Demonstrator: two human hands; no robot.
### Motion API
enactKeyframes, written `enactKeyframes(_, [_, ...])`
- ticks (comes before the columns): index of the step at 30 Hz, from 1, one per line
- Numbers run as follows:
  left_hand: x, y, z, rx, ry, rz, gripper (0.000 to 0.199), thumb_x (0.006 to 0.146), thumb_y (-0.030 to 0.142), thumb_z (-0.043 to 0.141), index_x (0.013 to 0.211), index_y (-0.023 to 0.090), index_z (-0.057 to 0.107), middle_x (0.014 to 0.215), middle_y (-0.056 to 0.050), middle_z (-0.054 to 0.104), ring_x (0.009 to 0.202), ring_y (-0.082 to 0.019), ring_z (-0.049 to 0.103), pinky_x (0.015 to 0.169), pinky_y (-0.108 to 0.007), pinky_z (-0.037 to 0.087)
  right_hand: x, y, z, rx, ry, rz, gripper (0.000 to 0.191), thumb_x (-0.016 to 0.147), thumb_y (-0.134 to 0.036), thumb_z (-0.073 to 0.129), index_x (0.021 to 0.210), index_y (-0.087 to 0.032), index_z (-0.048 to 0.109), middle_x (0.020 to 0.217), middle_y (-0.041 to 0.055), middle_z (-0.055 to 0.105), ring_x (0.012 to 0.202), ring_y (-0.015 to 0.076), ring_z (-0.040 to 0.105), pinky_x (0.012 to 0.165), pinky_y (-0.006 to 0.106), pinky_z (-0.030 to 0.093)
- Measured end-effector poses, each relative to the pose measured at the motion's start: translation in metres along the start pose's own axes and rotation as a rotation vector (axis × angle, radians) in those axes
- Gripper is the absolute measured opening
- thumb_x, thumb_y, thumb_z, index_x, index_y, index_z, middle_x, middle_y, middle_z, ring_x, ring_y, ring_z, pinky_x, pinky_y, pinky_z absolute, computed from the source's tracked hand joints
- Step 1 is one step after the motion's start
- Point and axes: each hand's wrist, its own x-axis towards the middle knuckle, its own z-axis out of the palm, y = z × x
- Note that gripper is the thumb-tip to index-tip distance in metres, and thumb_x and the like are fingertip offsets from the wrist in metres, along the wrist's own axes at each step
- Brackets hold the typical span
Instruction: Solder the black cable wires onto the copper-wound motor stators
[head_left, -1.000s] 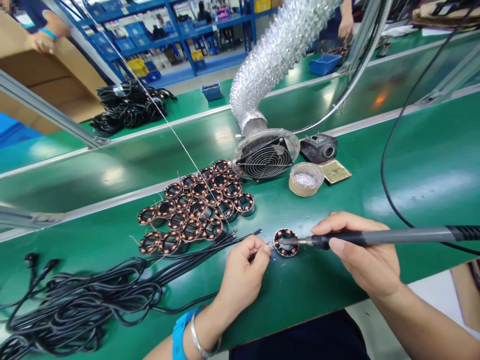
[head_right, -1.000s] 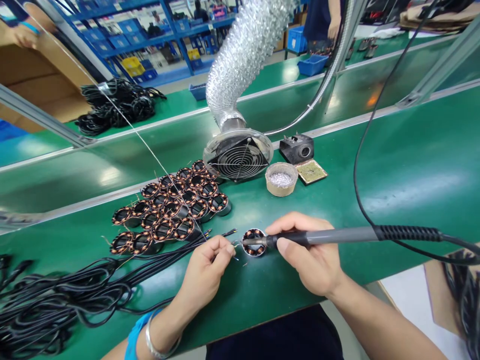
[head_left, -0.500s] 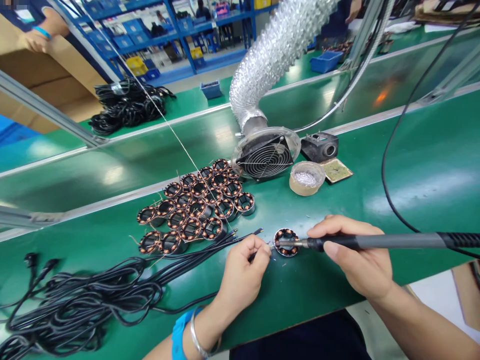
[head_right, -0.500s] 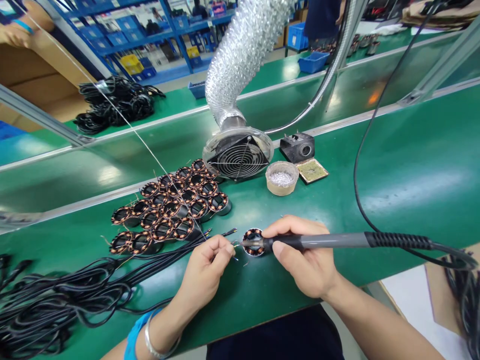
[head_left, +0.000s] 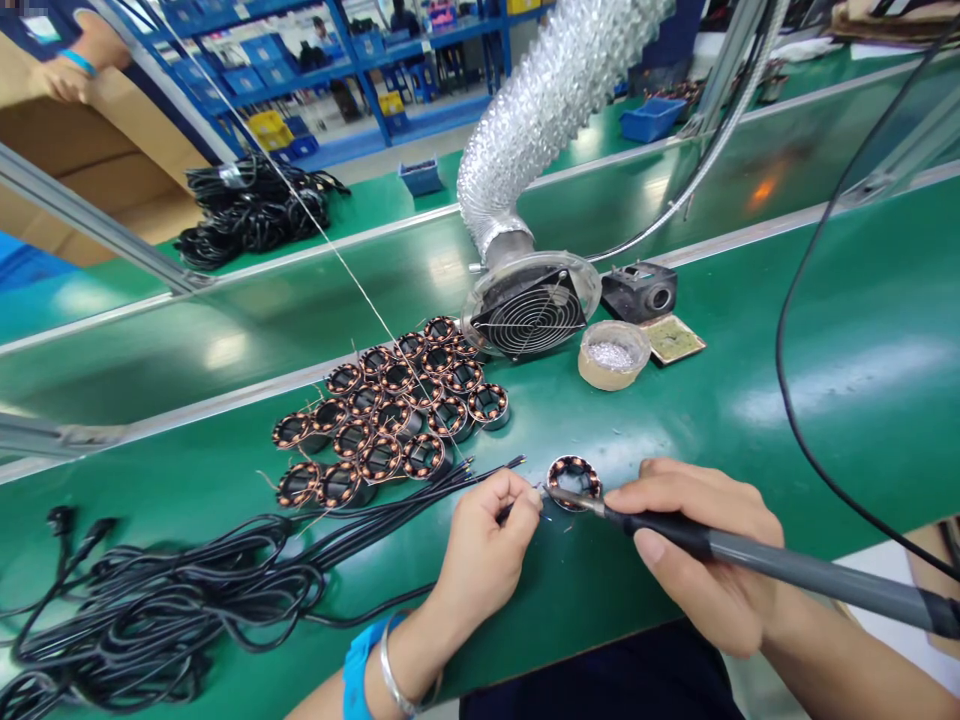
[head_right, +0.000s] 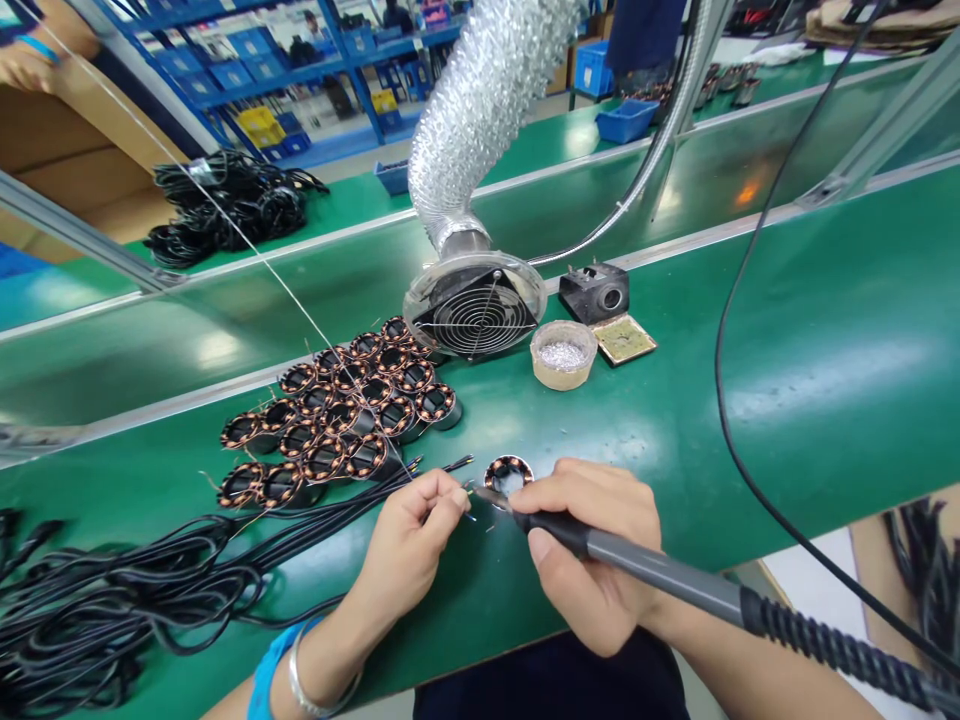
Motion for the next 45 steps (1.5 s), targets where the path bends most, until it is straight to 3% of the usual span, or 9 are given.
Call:
enactKeyframes(32, [0.001,0.000,-0.001,0.015,0.011,-0.004,0.021,0.082,0.031,0.051,0.066,0.018,0.051,0.055,0.006,0.040,0.052,-0.010,0.032,0.051,-0.022,0.027,-0.012,0.015,-0.003,0.066,0.099,0.032,0.022,0.079,-0.013,0.055,0.098,-0.017,0.067,0.068,0.0014,0.059,0.055,0.0127,0.051,0.050,0.028,0.039])
enactKeyframes(45, [0.001,-0.001,-0.002,0.016,-0.002,-0.011,0.023,0.084,0.033,0.051,0.067,0.018,0.051,0.055,0.006,0.038,0.052,-0.010,0.031,0.051,-0.022,0.026,-0.006,0.013,0.000,0.005,0.192,-0.094,0.035,0.080,-0.010,0.054,0.111,-0.019,0.066,0.082,0.0052,0.064,0.067,0.0179,0.056,0.058,0.034,0.044])
